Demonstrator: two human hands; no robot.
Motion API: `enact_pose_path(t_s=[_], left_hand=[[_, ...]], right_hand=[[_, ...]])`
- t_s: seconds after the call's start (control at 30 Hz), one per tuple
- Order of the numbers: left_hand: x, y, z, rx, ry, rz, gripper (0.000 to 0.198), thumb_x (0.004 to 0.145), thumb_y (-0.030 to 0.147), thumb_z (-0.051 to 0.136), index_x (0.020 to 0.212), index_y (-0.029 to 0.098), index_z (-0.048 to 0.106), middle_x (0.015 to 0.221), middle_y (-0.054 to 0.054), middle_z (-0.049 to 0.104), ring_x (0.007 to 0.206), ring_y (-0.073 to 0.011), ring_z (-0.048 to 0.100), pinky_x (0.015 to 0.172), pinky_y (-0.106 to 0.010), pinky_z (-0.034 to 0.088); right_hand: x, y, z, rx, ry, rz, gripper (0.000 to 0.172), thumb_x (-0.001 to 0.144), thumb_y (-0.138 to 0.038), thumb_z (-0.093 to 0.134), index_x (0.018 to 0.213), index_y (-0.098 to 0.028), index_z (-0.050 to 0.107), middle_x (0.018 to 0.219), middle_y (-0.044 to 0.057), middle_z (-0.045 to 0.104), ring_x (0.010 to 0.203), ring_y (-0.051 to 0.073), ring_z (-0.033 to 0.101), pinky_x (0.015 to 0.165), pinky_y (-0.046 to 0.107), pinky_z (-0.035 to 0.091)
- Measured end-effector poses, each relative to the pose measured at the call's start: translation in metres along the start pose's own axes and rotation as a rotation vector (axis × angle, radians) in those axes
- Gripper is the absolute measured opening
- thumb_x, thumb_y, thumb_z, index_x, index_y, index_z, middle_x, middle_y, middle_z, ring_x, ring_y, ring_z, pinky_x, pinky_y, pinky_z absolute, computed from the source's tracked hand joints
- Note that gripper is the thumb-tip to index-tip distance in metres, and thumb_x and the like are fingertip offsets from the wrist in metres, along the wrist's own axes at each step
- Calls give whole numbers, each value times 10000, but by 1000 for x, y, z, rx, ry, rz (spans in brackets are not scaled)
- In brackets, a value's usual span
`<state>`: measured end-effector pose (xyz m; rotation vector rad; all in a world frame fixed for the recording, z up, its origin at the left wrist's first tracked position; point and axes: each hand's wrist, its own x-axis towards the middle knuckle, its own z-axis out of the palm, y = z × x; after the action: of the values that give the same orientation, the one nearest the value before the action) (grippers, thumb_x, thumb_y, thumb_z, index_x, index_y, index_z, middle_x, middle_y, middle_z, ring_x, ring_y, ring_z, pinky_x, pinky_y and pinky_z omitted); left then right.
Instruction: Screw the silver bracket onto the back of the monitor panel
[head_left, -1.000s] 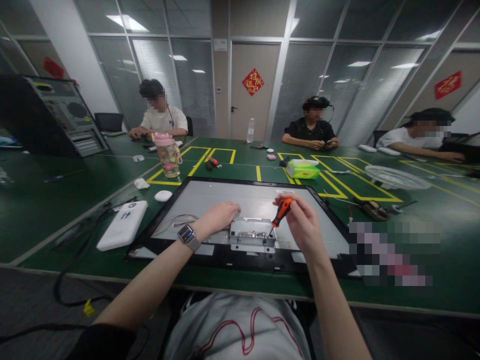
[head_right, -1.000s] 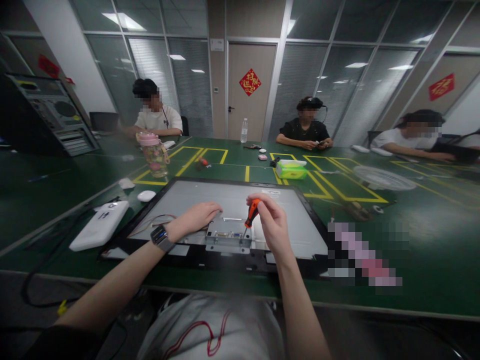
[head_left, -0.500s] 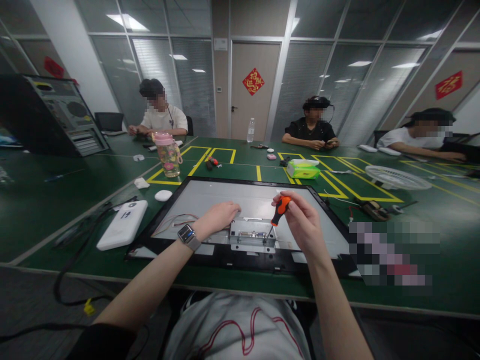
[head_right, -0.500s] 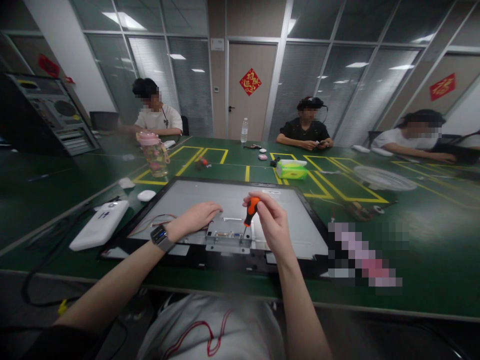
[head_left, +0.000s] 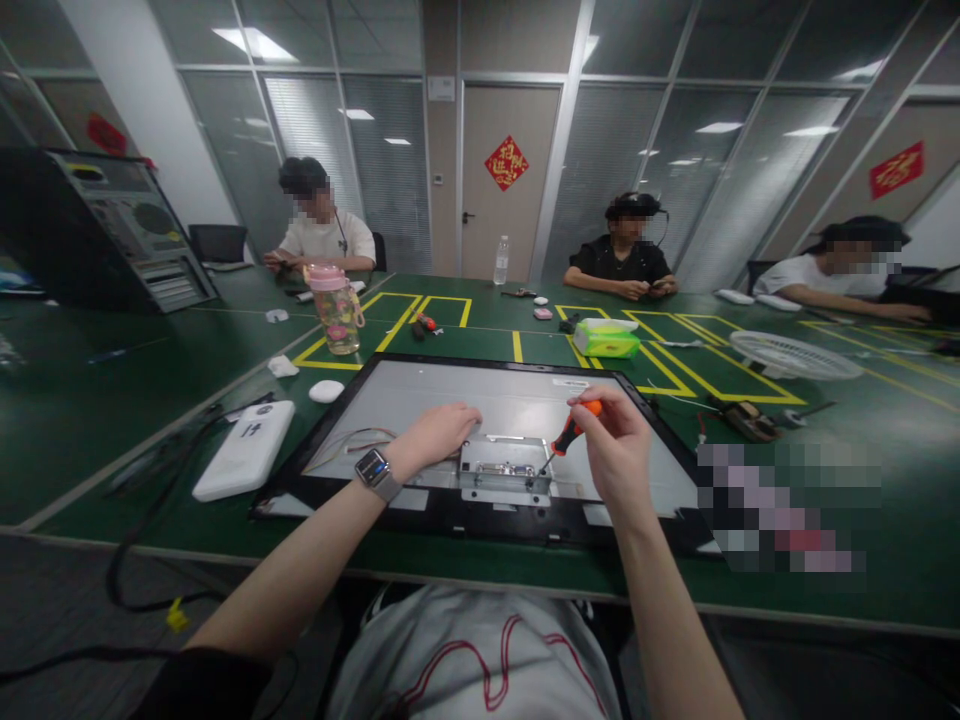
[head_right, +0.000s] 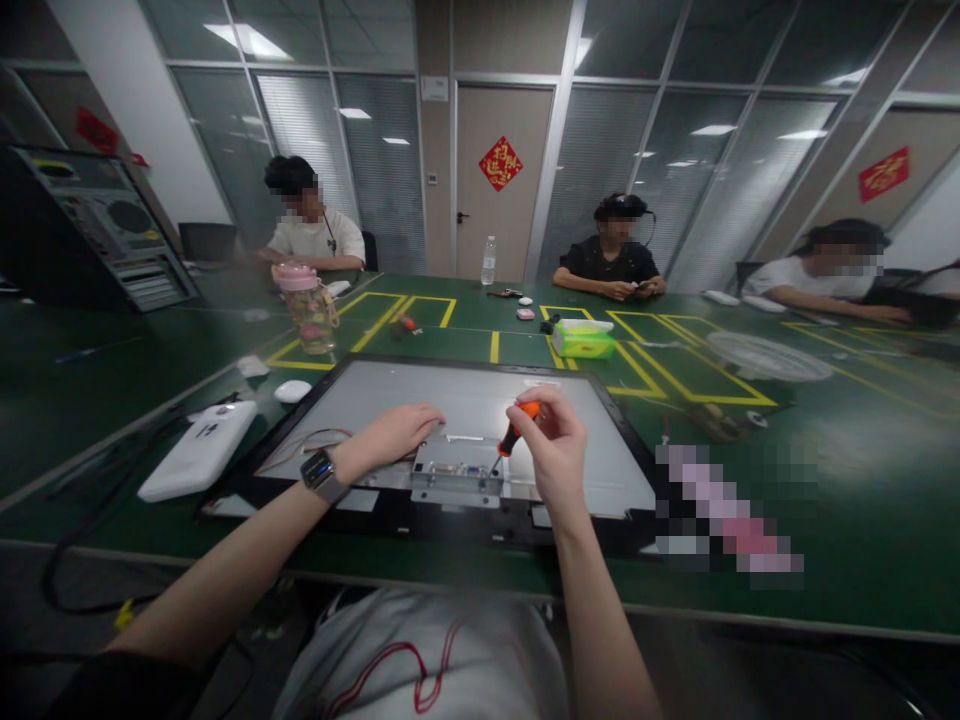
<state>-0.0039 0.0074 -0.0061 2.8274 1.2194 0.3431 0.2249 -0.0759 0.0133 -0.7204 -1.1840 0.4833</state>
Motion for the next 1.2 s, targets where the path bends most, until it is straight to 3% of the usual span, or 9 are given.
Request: enact_pose_path(t_s=[0.17,0.27,0.47,0.6,0.8,1.03,1.2], left_hand=[[0,0,1,-10,5,-6,351,996,239,325,1148,181,635,1067,-97,689,984,-224,660,849,-318,493],[0,0,1,-14,8,-7,353,995,235,322,1149,179,634,1064,-99,690,991,-228,660,853,-323,493],[0,-1,1,-17,8,-3,345,989,226,335,1144,180,639,1061,-99,695,986,-220,661,858,-312,491],[0,1,0,-17,3,-10,346,991,227,332,1140,178,640,1069,-101,694,984,-222,660,862,-318,493],[0,1,0,-10,-12,-11,345,989,220,331,1145,172,635,1068,-105,692,987,-230,660,863,-334,495],[0,1,-1,-28,-4,-11,344,990,231,338,1145,178,640,1066,-105,691,983,-227,660,857,-324,494],[0,1,-1,-24,-8,-12,350,988,218,327,1136,180,642,1059,-106,689,974,-234,661,862,-337,490]], right_hand=[[-3,-8,4,133,-162,111,234,913,-390,609,1082,-249,688,928,44,688,855,195,653,804,356,518],[-4,-11,5,195,-225,157,264,931,-410,578,1111,-247,682,947,58,698,858,210,669,805,384,539],[-3,-6,2,65,-137,62,152,817,-313,742,966,-289,725,954,4,638,876,165,613,774,285,499],[-3,-4,1,70,-143,63,173,907,-356,625,1021,-280,731,1012,33,645,899,181,620,819,326,490],[-1,-3,0,80,-101,5,76,799,-314,745,853,-262,728,866,11,610,850,177,593,759,310,498],[-1,-10,4,159,-167,135,202,890,-423,631,979,-261,712,856,37,686,843,205,646,785,363,524],[0,-11,5,170,-169,91,213,805,-458,721,876,-257,715,899,32,654,842,199,625,790,367,528]])
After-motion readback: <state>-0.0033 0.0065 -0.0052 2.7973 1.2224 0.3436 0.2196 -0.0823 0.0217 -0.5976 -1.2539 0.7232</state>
